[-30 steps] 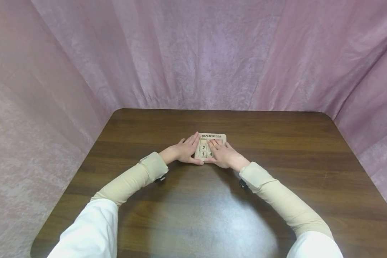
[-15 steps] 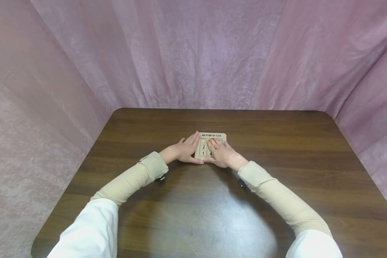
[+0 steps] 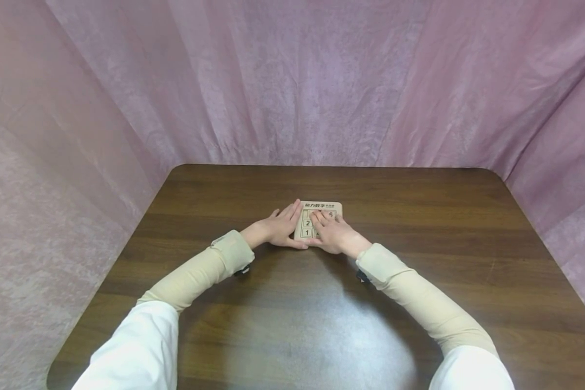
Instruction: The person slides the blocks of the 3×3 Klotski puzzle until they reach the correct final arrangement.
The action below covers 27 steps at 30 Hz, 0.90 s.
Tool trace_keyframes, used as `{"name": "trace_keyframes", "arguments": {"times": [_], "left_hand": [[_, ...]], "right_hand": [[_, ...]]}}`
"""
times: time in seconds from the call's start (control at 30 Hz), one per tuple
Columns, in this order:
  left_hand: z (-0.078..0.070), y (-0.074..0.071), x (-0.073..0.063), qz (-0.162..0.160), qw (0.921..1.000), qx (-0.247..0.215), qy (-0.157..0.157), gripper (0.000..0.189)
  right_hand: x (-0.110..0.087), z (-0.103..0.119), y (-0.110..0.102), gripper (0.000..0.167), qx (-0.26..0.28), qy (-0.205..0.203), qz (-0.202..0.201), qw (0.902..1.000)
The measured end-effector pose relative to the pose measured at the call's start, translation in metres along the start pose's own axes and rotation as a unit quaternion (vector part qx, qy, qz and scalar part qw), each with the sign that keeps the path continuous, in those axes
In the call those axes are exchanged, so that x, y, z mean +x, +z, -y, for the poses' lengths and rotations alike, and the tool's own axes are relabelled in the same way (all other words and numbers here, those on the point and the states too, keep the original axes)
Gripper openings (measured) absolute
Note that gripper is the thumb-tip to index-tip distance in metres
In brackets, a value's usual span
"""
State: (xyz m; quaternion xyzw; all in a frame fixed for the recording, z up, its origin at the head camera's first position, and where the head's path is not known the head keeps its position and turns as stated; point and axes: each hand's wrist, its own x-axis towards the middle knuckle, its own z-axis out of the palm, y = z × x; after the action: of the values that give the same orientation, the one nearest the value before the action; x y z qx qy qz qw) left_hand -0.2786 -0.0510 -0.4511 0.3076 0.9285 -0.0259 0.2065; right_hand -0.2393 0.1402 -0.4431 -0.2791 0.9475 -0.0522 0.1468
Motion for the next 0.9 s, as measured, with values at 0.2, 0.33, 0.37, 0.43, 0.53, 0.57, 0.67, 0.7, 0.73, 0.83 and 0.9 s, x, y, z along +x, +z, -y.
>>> {"name": "trace_keyframes", "arguments": {"times": [0.2, 0.33, 0.37, 0.43, 0.53, 0.57, 0.67, 0.7, 0.73, 0.83, 0.9], "left_hand": [[-0.0007, -0.0008, -0.0005, 0.006, 1.0, 0.0, -0.002, 0.118], [-0.0005, -0.001, -0.0003, 0.009, 0.9999, 0.002, -0.004, 0.118], [-0.0004, -0.0011, -0.0003, 0.01, 0.9999, 0.001, -0.004, 0.118], [-0.0004, -0.001, -0.0001, 0.01, 0.9999, -0.001, -0.005, 0.118], [-0.0003, -0.0008, 0.0002, 0.008, 1.0, -0.002, -0.005, 0.119], [-0.0002, -0.0007, 0.0002, 0.007, 1.0, -0.001, -0.005, 0.12], [0.0004, -0.0003, 0.0006, 0.005, 1.0, 0.005, -0.004, 0.121], [0.0005, -0.0002, 0.0006, 0.004, 1.0, 0.008, -0.003, 0.122], [0.0006, -0.0001, 0.0007, 0.002, 1.0, 0.009, -0.003, 0.122], [0.0008, 0.0005, 0.001, 0.0, 1.0, 0.007, -0.004, 0.122], [0.0009, 0.001, 0.0012, 0.0, 1.0, 0.008, -0.005, 0.122]], "right_hand": [[0.0, 0.0028, -0.0031, 0.076, -0.007, 0.001, 0.006, 1.0], [0.0004, 0.0038, -0.0044, 0.075, -0.003, 0.002, 0.009, 1.0], [0.0006, 0.004, -0.0045, 0.075, -0.001, 0.001, 0.009, 1.0], [0.001, 0.0044, -0.0042, 0.075, 0.003, 0.0, 0.008, 1.0], [0.0019, 0.0046, -0.0036, 0.076, 0.009, -0.001, 0.005, 0.9999], [0.002, 0.0049, -0.0036, 0.076, 0.013, -0.002, 0.003, 0.9999], [0.0021, 0.0061, -0.0042, 0.075, 0.016, -0.007, -0.006, 0.9998], [0.0025, 0.0065, -0.0041, 0.075, 0.014, -0.007, -0.007, 0.9998], [0.0025, 0.0071, -0.0046, 0.076, 0.014, -0.008, -0.008, 0.9998], [0.0033, 0.0081, -0.0047, 0.076, 0.008, -0.007, -0.007, 0.9999], [0.004, 0.0082, -0.0042, 0.076, 0.007, -0.007, -0.006, 0.9999]]}}
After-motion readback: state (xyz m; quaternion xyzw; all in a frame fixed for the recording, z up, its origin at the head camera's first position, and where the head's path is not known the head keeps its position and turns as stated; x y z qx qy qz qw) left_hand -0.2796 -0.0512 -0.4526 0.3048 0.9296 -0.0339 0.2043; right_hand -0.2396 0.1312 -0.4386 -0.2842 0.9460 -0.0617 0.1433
